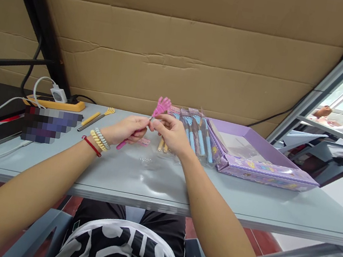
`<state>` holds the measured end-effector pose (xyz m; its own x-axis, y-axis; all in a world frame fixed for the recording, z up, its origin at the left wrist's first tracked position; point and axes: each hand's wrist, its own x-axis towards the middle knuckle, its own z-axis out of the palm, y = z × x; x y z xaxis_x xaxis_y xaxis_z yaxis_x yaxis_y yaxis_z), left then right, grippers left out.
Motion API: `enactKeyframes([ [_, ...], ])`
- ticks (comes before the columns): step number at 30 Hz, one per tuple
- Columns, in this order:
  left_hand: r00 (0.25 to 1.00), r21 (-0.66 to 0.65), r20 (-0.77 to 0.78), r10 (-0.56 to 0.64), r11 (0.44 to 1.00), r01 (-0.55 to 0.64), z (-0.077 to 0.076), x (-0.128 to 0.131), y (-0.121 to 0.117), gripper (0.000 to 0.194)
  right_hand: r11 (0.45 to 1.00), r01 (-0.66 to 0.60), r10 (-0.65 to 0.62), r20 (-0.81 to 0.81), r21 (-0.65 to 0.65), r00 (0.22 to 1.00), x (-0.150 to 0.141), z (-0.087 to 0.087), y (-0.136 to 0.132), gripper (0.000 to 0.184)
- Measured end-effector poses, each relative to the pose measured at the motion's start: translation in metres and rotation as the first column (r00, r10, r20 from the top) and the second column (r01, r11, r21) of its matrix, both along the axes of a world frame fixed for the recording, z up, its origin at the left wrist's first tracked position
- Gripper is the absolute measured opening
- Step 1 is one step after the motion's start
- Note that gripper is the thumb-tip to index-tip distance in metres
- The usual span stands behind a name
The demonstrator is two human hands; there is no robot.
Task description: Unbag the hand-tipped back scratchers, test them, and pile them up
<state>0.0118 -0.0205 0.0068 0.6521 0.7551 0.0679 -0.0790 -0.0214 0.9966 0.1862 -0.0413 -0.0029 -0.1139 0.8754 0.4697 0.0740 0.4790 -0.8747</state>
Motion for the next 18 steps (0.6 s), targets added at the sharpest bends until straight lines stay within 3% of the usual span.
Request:
enactKeyframes([
  [3,0.999,0.018,-0.046,-0.029,0.999,0.03,-0.001,0.003,-0.007,0.033,0.994,-0.104,0.104,-0.011,-0.016,0.995,-0.002,-0.004,0.001,0.036],
  [5,1.0,0.058,-0.025,0.003,0.998,-0.002,-0.001,0.005,-0.009,0.029,0.995,-0.095,0.093,-0.067,-0.026,0.993,-0.004,-0.006,0.003,0.037],
  [9,0.996,0.2,-0.018,0.088,0.976,-0.083,-0.003,0.011,-0.007,0.029,1.0,-0.002,-0.002,-0.21,-0.018,0.978,-0.006,-0.007,0.009,0.041],
  [13,0.981,0.309,-0.024,0.194,0.934,-0.177,-0.005,0.018,-0.007,0.031,0.993,0.116,-0.115,-0.203,-0.005,0.972,-0.008,-0.004,0.01,0.045],
  [18,0.981,0.342,-0.06,0.184,0.927,-0.153,-0.004,0.021,-0.008,0.03,0.977,0.215,-0.203,-0.285,0.011,0.937,-0.006,0.007,0.004,0.047],
])
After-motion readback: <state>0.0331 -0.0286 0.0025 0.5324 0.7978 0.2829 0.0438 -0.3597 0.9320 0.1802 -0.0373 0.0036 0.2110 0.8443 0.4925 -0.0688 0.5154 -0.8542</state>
